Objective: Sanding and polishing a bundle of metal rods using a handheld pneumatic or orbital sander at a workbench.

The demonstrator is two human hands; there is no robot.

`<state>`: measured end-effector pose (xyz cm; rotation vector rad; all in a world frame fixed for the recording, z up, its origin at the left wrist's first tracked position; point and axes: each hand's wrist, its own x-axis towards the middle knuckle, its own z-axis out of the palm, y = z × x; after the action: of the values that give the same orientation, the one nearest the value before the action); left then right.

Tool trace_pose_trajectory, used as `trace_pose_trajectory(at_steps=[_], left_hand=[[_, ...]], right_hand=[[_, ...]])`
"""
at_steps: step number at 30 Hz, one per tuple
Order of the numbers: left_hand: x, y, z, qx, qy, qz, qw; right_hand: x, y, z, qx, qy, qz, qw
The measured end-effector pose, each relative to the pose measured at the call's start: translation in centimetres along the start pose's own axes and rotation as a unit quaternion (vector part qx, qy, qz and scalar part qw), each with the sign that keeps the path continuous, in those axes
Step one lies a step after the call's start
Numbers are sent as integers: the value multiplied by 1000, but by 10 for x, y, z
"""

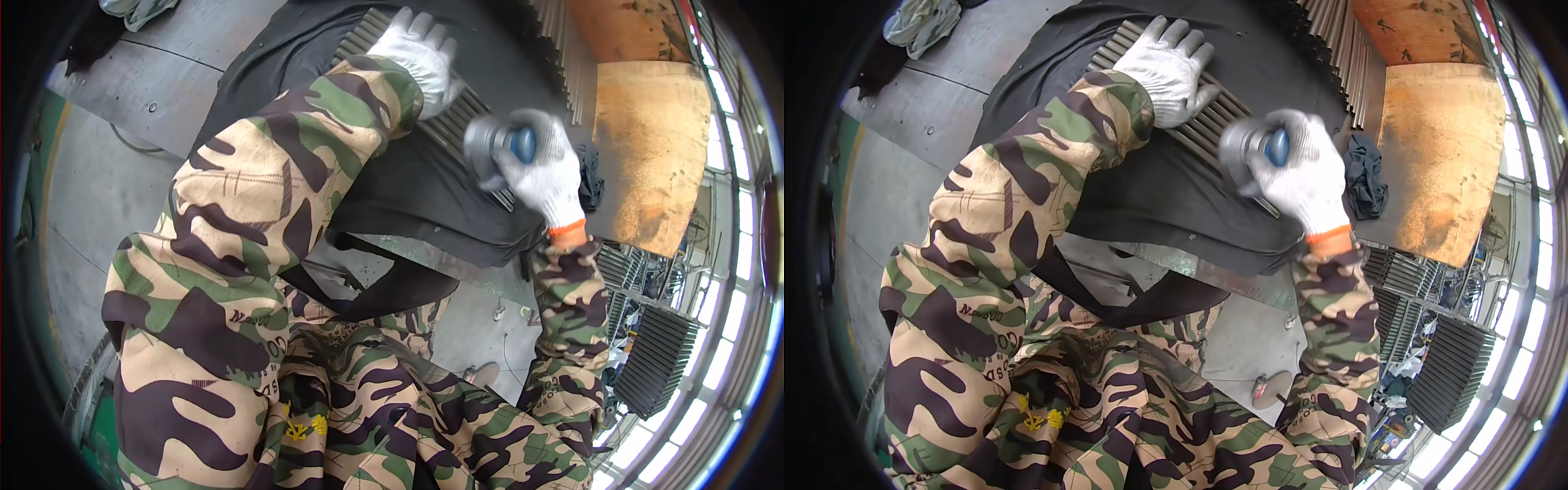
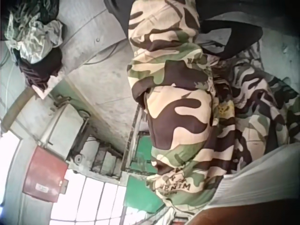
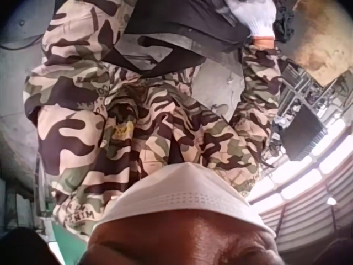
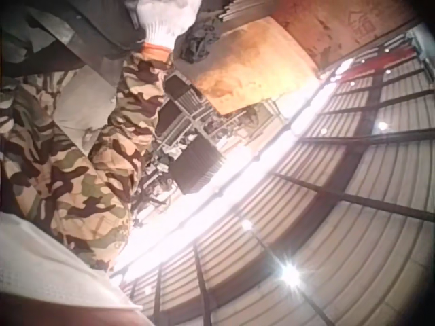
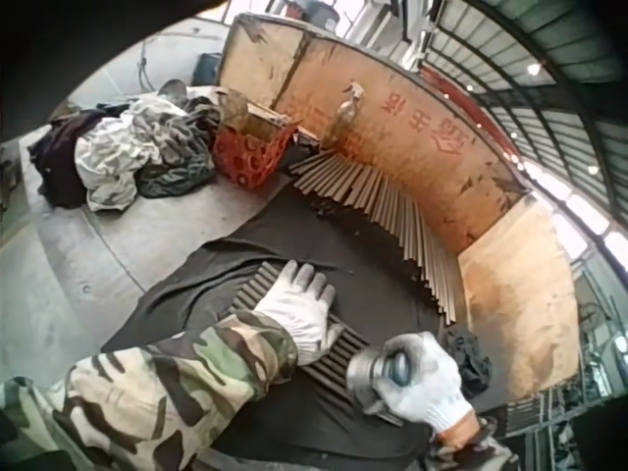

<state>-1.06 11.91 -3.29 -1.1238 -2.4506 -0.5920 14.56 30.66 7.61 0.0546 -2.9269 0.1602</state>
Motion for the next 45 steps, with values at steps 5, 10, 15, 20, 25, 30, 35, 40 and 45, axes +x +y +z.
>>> trace_pose_trajectory(at_steps=[5, 10, 15, 20, 25, 30, 35, 40, 45], left_hand=[[-5, 3, -3, -20, -12, -2, 1000], [-12, 7, -13, 11, -44, -2, 999], [-4, 6, -18, -10, -89, -12, 996], [0, 2, 4, -10, -51, -8, 999], [-17, 1, -15, 66, -18, 28, 997], [-6, 5, -13, 75, -39, 40, 996], [-10, -3, -22, 25, -46, 65, 997], [-6, 3, -23, 29, -46, 90, 994], [-10, 2, -33, 37, -51, 102, 993]], right_hand=[[15, 16, -4, -38, -2, 40, 998], [0, -6, -6, 16, -14, -11, 1000], [15, 19, -5, -41, -2, 17, 999], [-13, 3, -3, 10, -33, -19, 999], [14, 13, -5, -44, -25, 60, 997], [-17, -3, -7, 8, -2, 15, 1000], [7, 14, -5, -36, -46, 78, 995], [-23, 0, -11, 8, -36, 29, 999], [-7, 4, -11, -17, -14, 82, 996]])
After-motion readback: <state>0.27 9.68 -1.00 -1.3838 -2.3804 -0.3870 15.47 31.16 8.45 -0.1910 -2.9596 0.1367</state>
